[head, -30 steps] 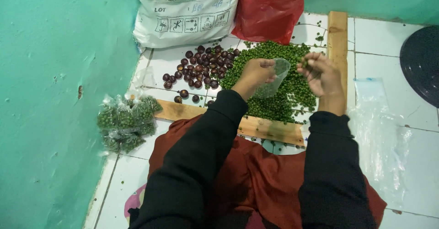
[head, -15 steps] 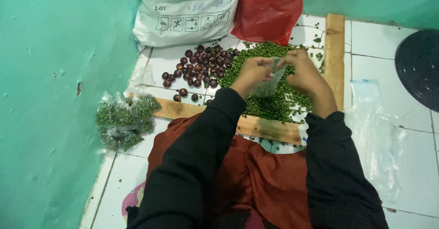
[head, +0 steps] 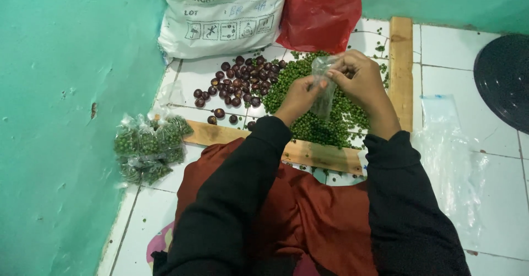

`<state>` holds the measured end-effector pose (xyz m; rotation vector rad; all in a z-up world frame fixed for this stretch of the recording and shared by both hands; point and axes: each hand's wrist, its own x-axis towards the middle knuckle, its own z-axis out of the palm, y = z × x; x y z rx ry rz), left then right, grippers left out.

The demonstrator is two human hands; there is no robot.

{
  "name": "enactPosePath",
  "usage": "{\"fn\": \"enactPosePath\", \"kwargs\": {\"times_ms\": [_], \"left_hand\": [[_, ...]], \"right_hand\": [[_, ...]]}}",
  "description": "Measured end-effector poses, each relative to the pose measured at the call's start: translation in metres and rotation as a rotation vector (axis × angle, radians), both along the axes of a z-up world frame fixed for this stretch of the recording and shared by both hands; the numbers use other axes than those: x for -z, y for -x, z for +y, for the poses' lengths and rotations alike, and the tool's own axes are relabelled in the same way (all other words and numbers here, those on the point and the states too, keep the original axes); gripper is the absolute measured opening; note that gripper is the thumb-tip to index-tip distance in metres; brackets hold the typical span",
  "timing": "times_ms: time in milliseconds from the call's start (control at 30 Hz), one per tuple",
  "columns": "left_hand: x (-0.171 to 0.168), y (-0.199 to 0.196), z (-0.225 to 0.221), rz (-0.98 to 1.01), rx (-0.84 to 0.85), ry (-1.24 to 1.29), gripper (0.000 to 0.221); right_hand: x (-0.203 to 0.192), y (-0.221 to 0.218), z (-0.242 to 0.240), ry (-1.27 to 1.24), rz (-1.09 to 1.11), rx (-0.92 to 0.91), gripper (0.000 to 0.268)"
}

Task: Manually scooping green beans from a pile on the floor into small plastic bags using a small plastic container.

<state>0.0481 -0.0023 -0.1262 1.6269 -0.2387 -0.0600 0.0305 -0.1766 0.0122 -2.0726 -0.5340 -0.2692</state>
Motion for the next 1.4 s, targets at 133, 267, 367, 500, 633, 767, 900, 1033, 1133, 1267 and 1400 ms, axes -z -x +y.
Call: {"fn": "enactPosePath", "kwargs": {"times_ms": [133,267,367,500,633,767,900,1033,1133,1267,1400], "left_hand": [[-0.053,0.030,-0.011,0.001,-0.056,-0.042,0.036],[-0.064,0.044,-0.020,0.038,0.050,0.265,0.055],[-0.030,0.037,-0.028,0.080,0.154,0.269,0.058],[-0.012,0.020,-0.034,0.084,0.213,0.259,0.030],[-0.027,0.025,-0.033,0.060,0.244,0.300,0.029],[-0.031,0.021,-0.028,0.028,0.319,0.058,0.030],[-0.059,0.026,-0.020,0.039,0.250,-0.134,0.035],[-0.030,-0.002,-0.022,-0.013,0.261,-0.181,0.033],[-0.039,-0.004,-0.018,-0.027,0.329,-0.384,0.030],[-0.054,-0.011,-0.009,-0.059,0.437,-0.611,0.033],[-0.082,-0.013,-0.007,-0.117,0.490,-0.874,0.025]], "right_hand": [[-0.013,0.006,0.005,-0.047,0.079,-0.016,0.020],[-0.001,-0.003,-0.002,-0.245,0.190,-0.001,0.015],[0.002,0.001,-0.003,-0.327,0.182,0.037,0.017],[0.009,-0.002,-0.015,-0.423,0.087,0.101,0.021],[-0.027,0.022,-0.023,-0.329,0.111,0.152,0.053],[-0.013,0.018,-0.024,-0.379,0.263,0.084,0.020],[0.030,0.001,-0.042,-0.068,-0.356,0.199,0.030],[0.014,0.035,-0.013,0.440,-0.742,0.068,0.072],[0.068,0.019,-0.028,0.781,-0.775,0.233,0.071],[0.093,0.005,-0.045,0.812,-0.440,0.167,0.032],[0.062,0.028,-0.039,0.398,0.406,0.052,0.018]]}}
